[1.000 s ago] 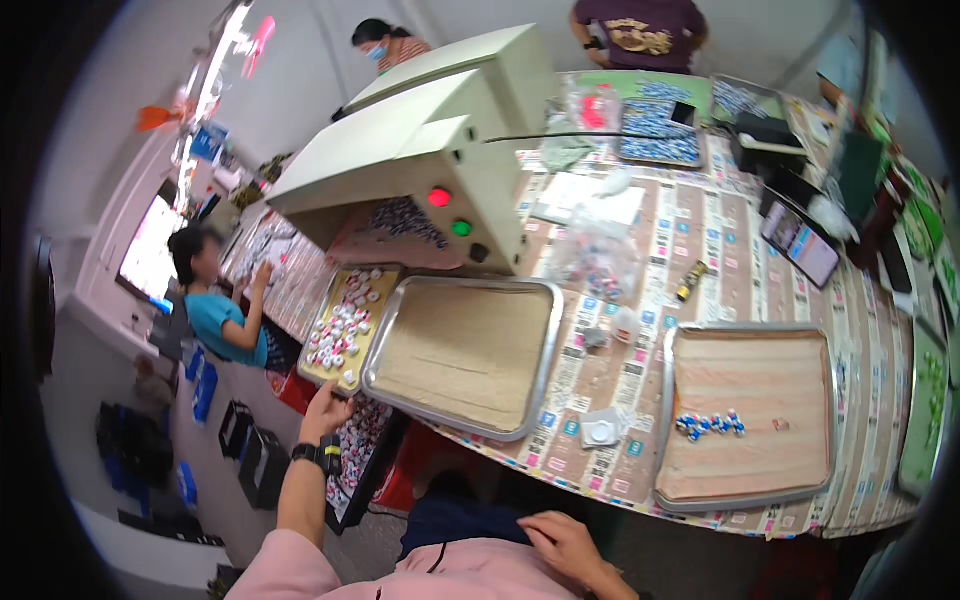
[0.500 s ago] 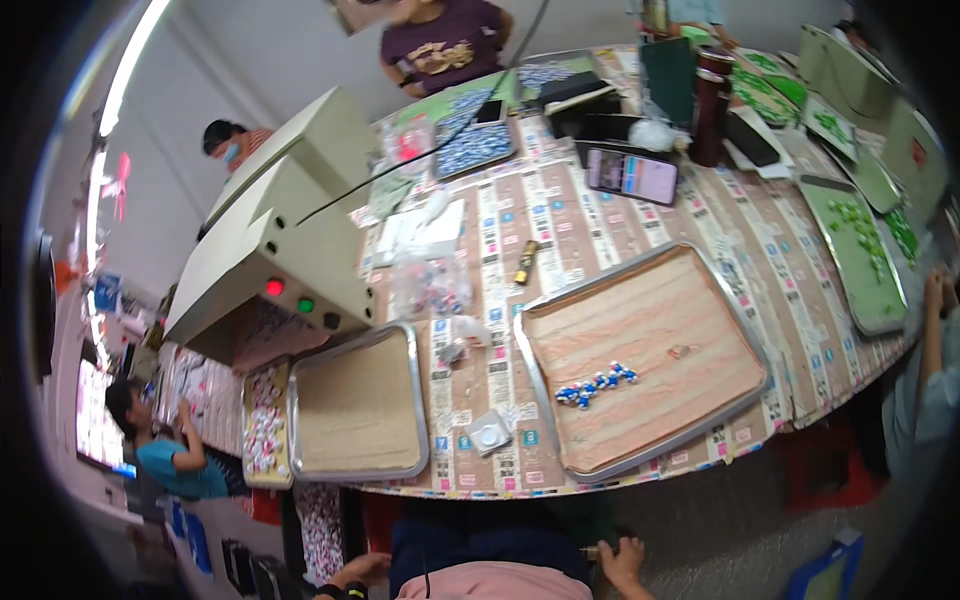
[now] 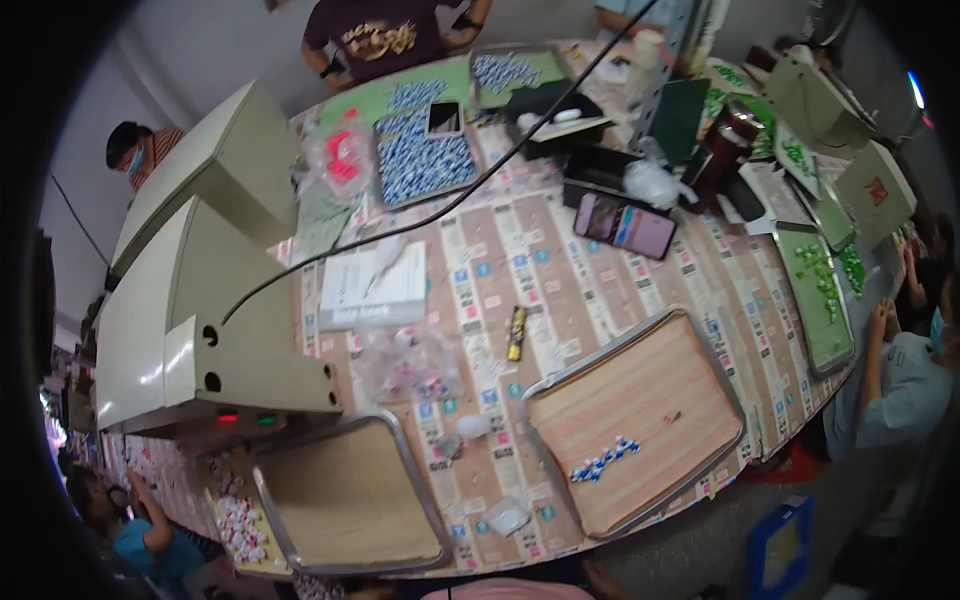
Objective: The person assembles small, round, white and pink candy pieces by hand, picking them from a tray and placing them into a container. The person then walks to another table to collect more candy pieces and returns to the original station to continue the assembly process.
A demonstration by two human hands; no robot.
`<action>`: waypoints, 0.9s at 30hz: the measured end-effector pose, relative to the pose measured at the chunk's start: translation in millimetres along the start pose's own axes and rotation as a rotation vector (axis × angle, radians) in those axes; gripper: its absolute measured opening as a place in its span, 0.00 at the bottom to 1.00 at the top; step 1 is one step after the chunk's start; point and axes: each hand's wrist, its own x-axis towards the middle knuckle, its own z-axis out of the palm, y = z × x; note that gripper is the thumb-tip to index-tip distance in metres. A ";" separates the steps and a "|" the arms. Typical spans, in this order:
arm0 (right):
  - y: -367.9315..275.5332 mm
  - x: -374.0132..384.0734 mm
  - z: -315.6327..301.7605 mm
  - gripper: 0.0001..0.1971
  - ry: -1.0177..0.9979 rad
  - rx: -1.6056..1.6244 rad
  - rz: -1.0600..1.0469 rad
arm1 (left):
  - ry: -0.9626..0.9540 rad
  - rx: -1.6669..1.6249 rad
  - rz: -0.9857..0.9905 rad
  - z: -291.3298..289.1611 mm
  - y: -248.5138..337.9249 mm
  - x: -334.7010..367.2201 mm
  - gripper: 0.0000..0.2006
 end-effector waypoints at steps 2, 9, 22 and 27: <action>-26.3 -19.1 10.1 0.25 -0.012 -0.077 0.056 | -0.030 0.007 -0.048 -11.6 -11.1 10.1 0.18; -57.6 10.2 43.4 0.26 -0.215 -0.241 0.080 | -0.014 0.208 0.467 -55.5 -58.3 113.5 0.20; -180.1 -67.9 73.7 0.15 -0.018 -1.252 -0.469 | 0.110 -0.252 0.397 -31.2 -44.2 96.4 0.19; -278.8 -192.2 127.6 0.12 -0.280 -0.697 -1.034 | -0.044 -0.243 0.682 -42.0 -25.9 76.2 0.15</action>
